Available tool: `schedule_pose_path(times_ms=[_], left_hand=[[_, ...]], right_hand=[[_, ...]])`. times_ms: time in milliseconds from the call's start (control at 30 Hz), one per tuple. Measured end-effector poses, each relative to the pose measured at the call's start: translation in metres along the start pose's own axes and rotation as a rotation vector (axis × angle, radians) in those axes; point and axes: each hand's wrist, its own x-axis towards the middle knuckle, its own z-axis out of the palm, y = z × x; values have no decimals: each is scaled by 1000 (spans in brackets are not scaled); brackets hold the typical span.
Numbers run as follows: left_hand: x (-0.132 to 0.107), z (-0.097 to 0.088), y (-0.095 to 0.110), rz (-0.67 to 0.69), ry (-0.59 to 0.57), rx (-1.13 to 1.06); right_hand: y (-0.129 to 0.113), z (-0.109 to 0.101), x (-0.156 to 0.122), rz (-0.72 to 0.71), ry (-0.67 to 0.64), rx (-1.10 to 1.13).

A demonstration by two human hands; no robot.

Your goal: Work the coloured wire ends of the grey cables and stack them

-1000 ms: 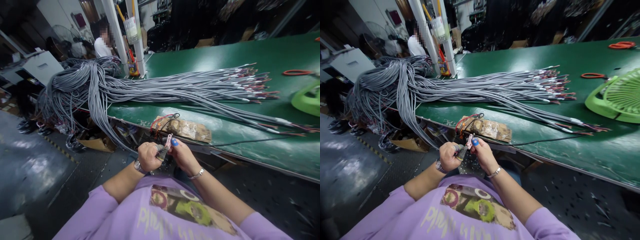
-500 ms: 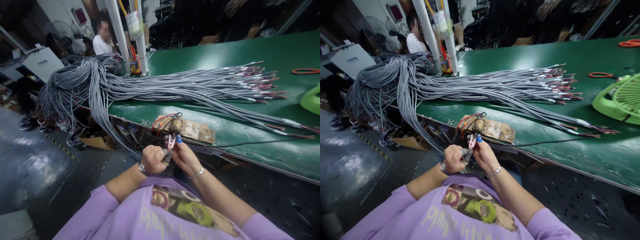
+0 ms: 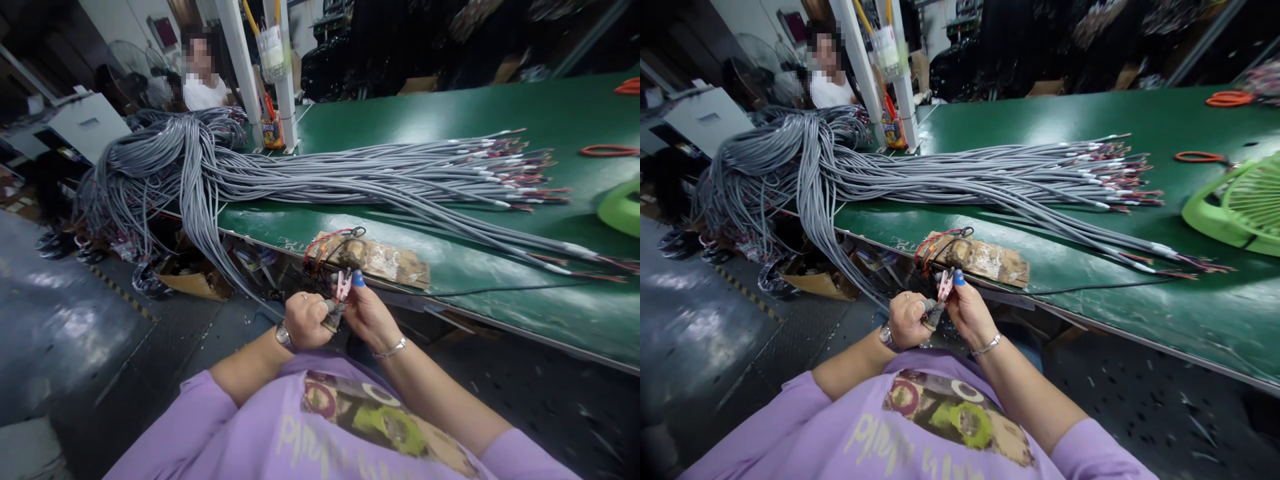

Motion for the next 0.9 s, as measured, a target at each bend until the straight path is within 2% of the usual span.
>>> schedule_pose_path(times_ms=[200,433,533,633,800,900], left_hand=[[-2,1,1,-5,1,-5],[1,-1,3,-29,-4,-21],[1,-6,6,-102,-4,-83],[-2,-15,13,-380,-19,-262],[-8,-21,22,-1097,-85,-741],[-13,-17,23,-1347,-60,-886]], right_hand=[[0,-1,1,-59,18,-63],[2,-2,-1,29,7,-12],[5,-10,-1,40,-15,-19],[8,-21,0,68,-31,-50],[11,-31,-11,148,-88,-83],[11,-30,-21,193,-183,-123]])
